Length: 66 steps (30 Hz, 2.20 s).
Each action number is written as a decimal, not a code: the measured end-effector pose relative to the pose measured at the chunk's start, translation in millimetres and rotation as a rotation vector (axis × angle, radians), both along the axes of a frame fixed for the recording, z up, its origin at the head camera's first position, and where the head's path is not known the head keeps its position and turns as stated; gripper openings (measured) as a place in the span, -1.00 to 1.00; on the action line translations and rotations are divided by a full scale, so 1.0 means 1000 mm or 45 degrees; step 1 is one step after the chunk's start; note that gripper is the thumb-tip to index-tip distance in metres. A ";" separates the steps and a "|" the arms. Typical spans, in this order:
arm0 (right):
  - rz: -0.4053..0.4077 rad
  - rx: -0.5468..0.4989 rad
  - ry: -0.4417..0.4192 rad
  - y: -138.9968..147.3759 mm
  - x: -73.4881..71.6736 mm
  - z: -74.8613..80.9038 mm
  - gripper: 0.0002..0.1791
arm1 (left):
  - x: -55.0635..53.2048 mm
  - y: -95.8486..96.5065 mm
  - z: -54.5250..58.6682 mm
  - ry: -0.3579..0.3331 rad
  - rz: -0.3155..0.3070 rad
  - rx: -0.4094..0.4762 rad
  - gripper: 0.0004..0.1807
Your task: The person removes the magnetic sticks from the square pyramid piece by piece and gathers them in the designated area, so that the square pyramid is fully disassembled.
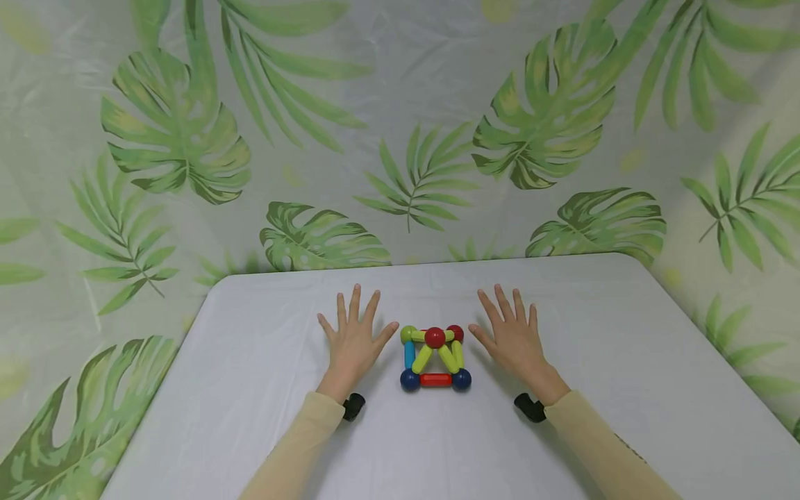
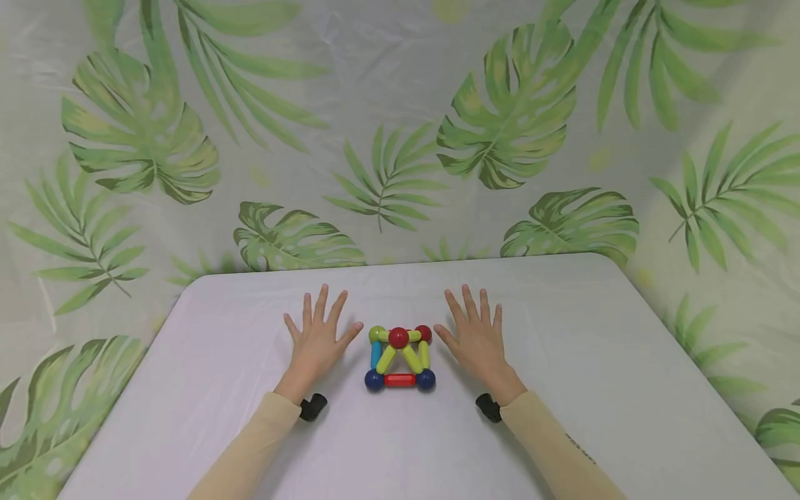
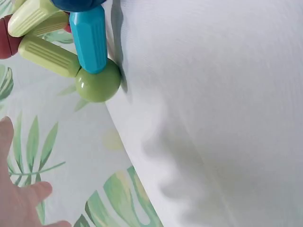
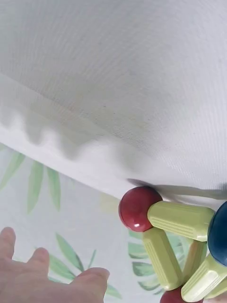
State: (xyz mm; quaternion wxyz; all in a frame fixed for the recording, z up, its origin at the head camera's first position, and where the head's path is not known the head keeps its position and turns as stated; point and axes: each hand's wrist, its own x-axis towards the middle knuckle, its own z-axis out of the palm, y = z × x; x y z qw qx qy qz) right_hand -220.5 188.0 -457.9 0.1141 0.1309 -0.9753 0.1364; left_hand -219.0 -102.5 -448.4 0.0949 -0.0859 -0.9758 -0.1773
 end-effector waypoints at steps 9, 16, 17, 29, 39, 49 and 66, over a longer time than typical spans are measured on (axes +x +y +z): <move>0.377 -0.622 -0.129 -0.013 0.008 0.001 -0.40 | 0.000 0.016 -0.001 -0.159 -0.588 0.618 -0.48; 0.422 -0.872 -0.326 -0.030 0.020 -0.007 -0.75 | 0.002 0.039 -0.011 -0.201 -0.687 0.820 -0.50; 0.428 -0.884 -0.339 -0.031 0.022 -0.008 -0.75 | 0.002 0.042 -0.012 -0.193 -0.684 0.832 -0.50; 0.418 -0.874 -0.312 -0.039 0.024 -0.014 -0.78 | 0.009 0.049 -0.015 -0.111 -0.610 0.940 -0.62; 0.393 -0.982 -0.322 -0.037 0.024 -0.011 -0.82 | -0.003 0.039 -0.018 -0.156 -0.683 0.993 -0.64; 0.353 -0.793 -0.271 -0.040 0.017 -0.011 -0.77 | -0.007 0.038 -0.020 -0.251 -0.829 0.982 -0.62; 0.320 -0.855 -0.336 -0.055 0.037 -0.009 -0.78 | -0.004 0.043 -0.016 -0.094 -0.689 0.937 -0.60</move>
